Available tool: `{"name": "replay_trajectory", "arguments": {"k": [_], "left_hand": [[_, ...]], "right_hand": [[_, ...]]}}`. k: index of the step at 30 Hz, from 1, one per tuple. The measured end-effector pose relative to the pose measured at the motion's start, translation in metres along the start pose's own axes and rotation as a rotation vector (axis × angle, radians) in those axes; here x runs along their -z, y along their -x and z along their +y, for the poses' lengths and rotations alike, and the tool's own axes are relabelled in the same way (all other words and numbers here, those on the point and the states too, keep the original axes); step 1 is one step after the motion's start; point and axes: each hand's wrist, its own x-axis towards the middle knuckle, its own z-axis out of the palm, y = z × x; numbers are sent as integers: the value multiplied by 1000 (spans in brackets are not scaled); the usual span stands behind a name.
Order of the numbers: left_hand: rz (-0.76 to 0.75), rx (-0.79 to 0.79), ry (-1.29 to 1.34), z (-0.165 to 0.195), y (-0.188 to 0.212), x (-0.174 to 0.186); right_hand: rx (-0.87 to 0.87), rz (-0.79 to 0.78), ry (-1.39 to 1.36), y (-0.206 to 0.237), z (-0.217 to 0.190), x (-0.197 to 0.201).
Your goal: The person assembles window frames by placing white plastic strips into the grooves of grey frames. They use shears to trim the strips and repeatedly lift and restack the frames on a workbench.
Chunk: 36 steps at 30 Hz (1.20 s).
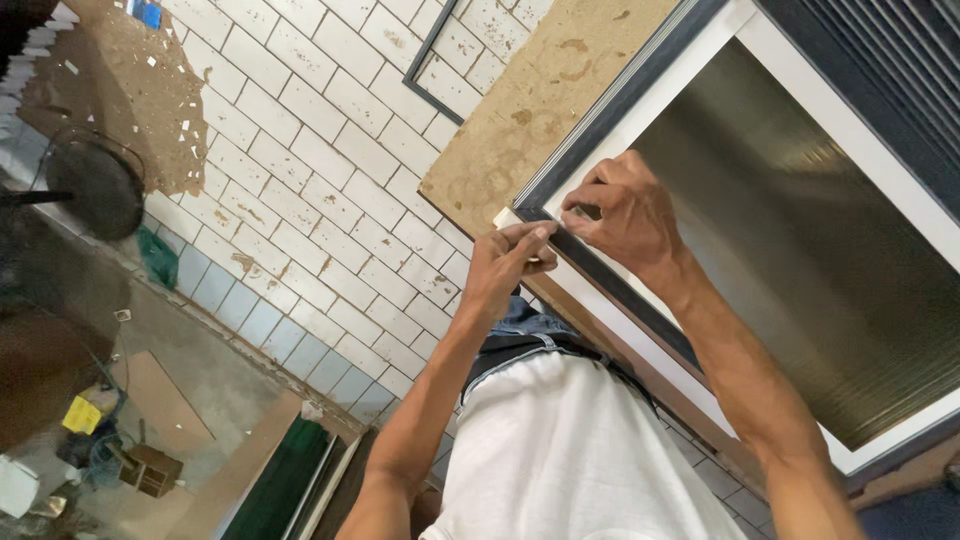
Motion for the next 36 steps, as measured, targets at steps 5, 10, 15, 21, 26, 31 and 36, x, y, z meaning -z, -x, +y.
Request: {"name": "replay_trajectory", "arguments": {"k": [5,10,15,21,26,31,36], "left_hand": [[174,-118,17,33,39,33],[332,-285,20,52,42,69],[247,-319,84,36,36,60],[201,-334,121,12,40,55],[184,-396,126,-7,37,55],[147,-443,-96,-12,15,53],[-16,-494,-555,2,-28,34]], "right_hand": [[-19,-15,29,-2,-6,-2],[-8,5,35,-2,-6,-8],[-34,-24,-139,4,2,-12],[-56,55,-90,10,-1,-28],[-198,172,97,16,-14,-43],[-137,248,100,33,-20,-41],[-219,348,-169,135,-7,-19]]}}
